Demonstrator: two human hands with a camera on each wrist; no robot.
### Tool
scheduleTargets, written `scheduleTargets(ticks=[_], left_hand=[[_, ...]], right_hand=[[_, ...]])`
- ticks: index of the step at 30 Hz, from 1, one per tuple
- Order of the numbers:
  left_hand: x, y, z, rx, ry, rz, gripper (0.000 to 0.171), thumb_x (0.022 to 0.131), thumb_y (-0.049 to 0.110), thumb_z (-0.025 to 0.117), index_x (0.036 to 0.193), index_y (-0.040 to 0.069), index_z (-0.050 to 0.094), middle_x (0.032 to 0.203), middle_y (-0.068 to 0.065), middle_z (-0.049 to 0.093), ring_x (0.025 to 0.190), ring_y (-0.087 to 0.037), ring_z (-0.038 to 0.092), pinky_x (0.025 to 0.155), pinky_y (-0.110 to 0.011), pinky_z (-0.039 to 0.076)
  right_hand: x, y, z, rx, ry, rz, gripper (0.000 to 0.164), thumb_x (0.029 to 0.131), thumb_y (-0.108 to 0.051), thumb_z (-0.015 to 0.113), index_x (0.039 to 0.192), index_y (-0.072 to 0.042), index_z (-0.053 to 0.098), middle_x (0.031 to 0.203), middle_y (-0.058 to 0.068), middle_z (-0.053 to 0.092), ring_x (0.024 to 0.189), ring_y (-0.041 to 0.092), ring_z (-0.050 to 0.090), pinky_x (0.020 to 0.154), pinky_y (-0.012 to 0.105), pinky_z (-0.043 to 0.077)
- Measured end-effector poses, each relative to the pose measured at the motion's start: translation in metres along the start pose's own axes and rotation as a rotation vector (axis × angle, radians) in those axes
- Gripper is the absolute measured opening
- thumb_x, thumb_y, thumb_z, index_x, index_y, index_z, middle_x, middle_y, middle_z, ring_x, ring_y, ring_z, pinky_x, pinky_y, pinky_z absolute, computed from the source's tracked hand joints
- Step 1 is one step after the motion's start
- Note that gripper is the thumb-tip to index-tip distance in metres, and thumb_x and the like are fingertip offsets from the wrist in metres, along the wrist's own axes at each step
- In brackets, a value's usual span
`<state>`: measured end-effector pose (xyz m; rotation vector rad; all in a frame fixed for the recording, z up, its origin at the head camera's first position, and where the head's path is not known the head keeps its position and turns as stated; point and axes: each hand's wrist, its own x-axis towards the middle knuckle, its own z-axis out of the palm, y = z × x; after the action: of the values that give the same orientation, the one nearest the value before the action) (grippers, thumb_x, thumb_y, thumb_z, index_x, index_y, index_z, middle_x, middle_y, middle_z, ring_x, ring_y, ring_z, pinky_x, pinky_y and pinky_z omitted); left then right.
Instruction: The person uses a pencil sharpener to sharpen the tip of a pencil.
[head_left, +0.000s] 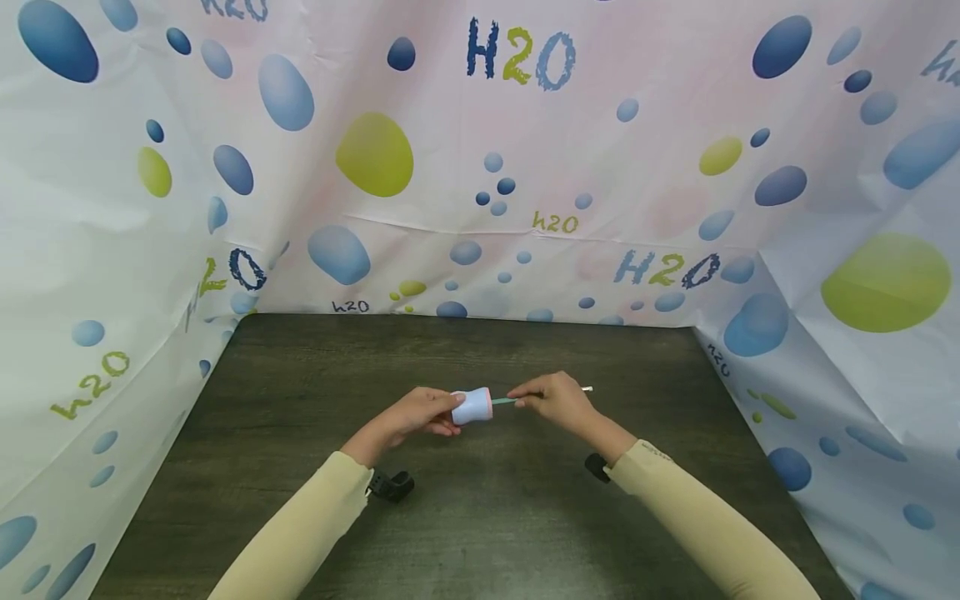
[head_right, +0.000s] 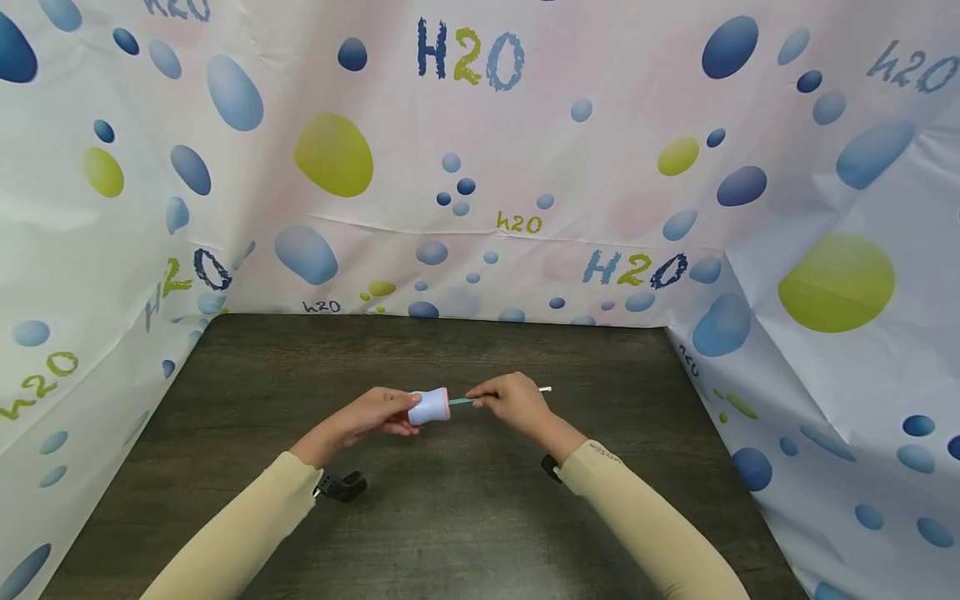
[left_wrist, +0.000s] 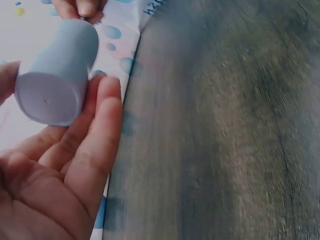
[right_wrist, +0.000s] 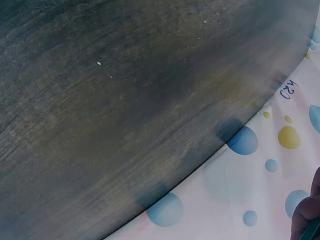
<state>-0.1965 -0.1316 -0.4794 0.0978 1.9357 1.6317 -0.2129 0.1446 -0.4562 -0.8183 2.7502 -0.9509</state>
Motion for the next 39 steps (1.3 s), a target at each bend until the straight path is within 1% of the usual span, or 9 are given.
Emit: scheduleTargets(ticks=[6,11,14,18,23,27,30,34,39], left_hand=[[0.0,0.002,0.003,0.095,0.045,0.067,0.046,0.105,0.024,0.06,0.135,-0.011,0.06,0.116,-0.023,0.072,0.091,-0.011,0.074,0.097,-0.044,0.061],[0.0,-0.002,0.005,0.134,0.089,0.155,0.05,0.102,0.02,0.065,0.141,-0.01,0.055,0.136,-0.03,0.064,0.118,-0.031,0.07,0.103,-0.054,0.056],[-0.001,-0.003,0.006,0.149,0.111,0.222,0.051,0.1,0.015,0.067,0.142,-0.01,0.053,0.137,-0.032,0.062,0.127,-0.041,0.065,0.1,-0.052,0.058],[-0.002,-0.002,0.009,0.204,0.164,0.274,0.051,0.097,0.01,0.07,0.142,-0.009,0.054,0.138,-0.032,0.061,0.129,-0.043,0.062,0.097,-0.044,0.061],[-0.005,-0.002,0.014,0.4,0.254,0.339,0.05,0.092,0.013,0.077,0.139,0.0,0.062,0.135,-0.026,0.066,0.122,-0.038,0.068,0.096,-0.044,0.061],[-0.009,-0.002,0.017,0.498,0.302,0.408,0.05,0.089,0.013,0.08,0.136,0.003,0.065,0.131,-0.022,0.07,0.118,-0.036,0.07,0.096,-0.048,0.06],[-0.01,-0.005,0.018,0.496,0.312,0.44,0.05,0.088,0.01,0.08,0.135,0.002,0.066,0.131,-0.022,0.07,0.119,-0.037,0.069,0.096,-0.049,0.059],[-0.01,-0.008,0.019,0.472,0.329,0.43,0.046,0.087,0.006,0.081,0.131,0.004,0.067,0.131,-0.021,0.07,0.12,-0.038,0.068,0.098,-0.052,0.058],[-0.01,-0.008,0.018,0.409,0.317,0.397,0.045,0.087,0.001,0.08,0.128,0.004,0.064,0.137,-0.02,0.064,0.126,-0.04,0.063,0.107,-0.052,0.054]], right_hand=[[0.0,-0.002,0.0,-0.01,-0.016,0.035,0.02,0.094,-0.014,0.072,0.11,-0.009,0.081,0.102,0.013,0.081,0.046,0.005,0.027,0.046,0.018,0.024],[0.003,-0.005,-0.002,-0.012,-0.055,0.06,0.021,0.095,-0.014,0.071,0.112,-0.008,0.08,0.104,0.014,0.08,0.046,0.006,0.025,0.046,0.018,0.022],[0.005,-0.006,-0.004,0.015,-0.082,0.095,0.021,0.095,-0.013,0.07,0.113,-0.006,0.08,0.1,0.014,0.081,0.048,0.007,0.032,0.047,0.018,0.024],[0.009,-0.002,-0.004,0.101,-0.122,0.142,0.021,0.096,-0.011,0.069,0.114,-0.003,0.079,0.091,0.015,0.08,0.054,0.01,0.036,0.05,0.021,0.027],[0.016,0.008,-0.005,0.262,-0.213,0.223,0.021,0.098,-0.009,0.067,0.113,0.002,0.077,0.082,0.018,0.077,0.056,0.007,0.043,0.056,0.023,0.033],[0.02,0.01,-0.007,0.424,-0.311,0.331,0.026,0.1,-0.01,0.065,0.118,0.006,0.074,0.068,0.007,0.071,0.053,0.006,0.039,0.053,0.023,0.03],[0.021,0.011,-0.009,0.484,-0.355,0.389,0.028,0.101,-0.011,0.064,0.122,0.006,0.072,0.065,-0.003,0.066,0.051,0.007,0.036,0.051,0.024,0.026],[0.021,0.01,-0.008,0.482,-0.371,0.379,0.028,0.101,-0.012,0.064,0.123,0.004,0.072,0.07,-0.004,0.068,0.055,0.007,0.043,0.053,0.022,0.032],[0.02,0.01,-0.002,0.428,-0.307,0.285,0.027,0.1,-0.01,0.065,0.12,0.005,0.073,0.084,0.011,0.077,0.068,0.007,0.057,0.063,0.027,0.049]])
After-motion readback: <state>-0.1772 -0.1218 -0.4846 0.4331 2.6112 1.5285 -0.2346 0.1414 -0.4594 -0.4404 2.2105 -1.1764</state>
